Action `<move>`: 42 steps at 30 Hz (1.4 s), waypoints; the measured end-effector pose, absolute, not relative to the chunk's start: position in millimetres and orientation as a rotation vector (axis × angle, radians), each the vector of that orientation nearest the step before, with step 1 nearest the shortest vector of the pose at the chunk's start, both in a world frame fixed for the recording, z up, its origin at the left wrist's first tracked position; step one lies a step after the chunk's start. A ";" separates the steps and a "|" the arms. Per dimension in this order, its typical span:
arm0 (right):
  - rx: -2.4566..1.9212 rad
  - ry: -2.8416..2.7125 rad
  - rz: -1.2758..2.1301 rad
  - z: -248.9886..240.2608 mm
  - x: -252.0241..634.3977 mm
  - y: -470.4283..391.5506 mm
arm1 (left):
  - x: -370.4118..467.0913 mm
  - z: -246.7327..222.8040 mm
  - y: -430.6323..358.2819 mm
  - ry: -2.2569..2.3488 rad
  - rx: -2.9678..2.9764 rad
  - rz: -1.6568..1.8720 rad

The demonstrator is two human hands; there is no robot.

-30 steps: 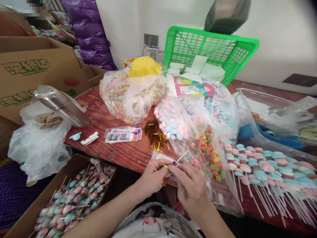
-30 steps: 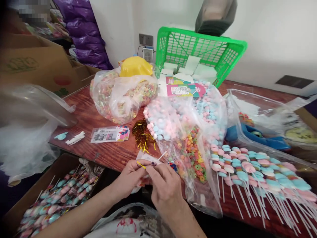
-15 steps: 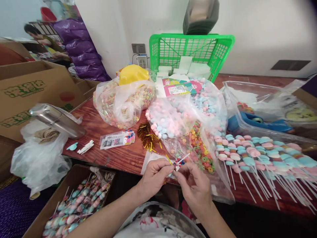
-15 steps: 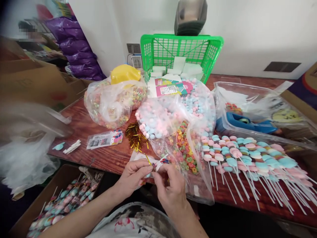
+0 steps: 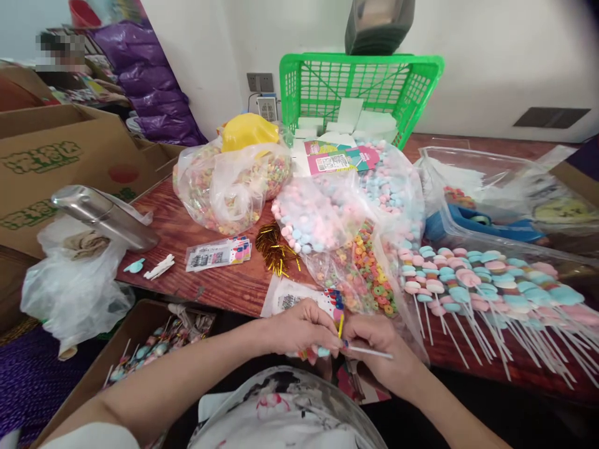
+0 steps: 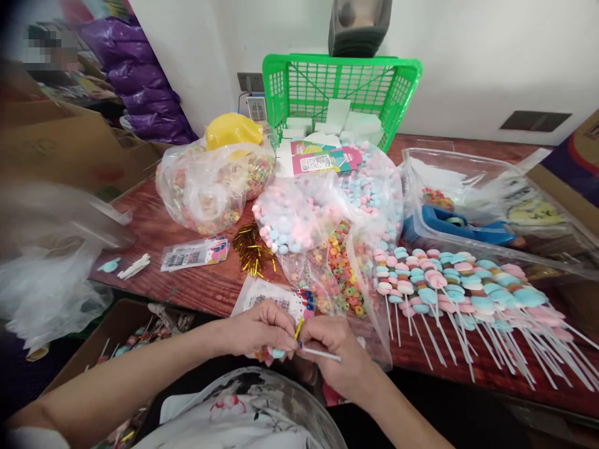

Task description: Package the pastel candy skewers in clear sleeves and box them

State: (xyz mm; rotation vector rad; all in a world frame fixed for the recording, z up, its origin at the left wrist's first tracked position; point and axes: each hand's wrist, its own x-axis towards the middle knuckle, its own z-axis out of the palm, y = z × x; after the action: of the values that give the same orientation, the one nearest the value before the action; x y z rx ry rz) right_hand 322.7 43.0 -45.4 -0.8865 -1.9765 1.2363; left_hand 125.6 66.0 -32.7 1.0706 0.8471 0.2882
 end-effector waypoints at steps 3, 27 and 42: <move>-0.672 -2.335 0.478 -31.1 323.6 29.9 | 122.3 -33.9 72.5 0.767 0.857 0.074; -1.187 -1.980 0.237 -21.0 319.7 100.8 | 153.0 18.7 91.4 0.996 3.041 0.629; -0.894 -1.340 1.387 -36.6 255.6 67.2 | 92.6 -0.4 61.5 0.745 1.073 1.229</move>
State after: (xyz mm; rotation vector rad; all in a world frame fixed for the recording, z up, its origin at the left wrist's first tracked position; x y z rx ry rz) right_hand 255.6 67.2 -36.6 -0.8944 -1.3402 1.3869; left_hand 92.6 61.5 -0.4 1.0735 0.7446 1.2292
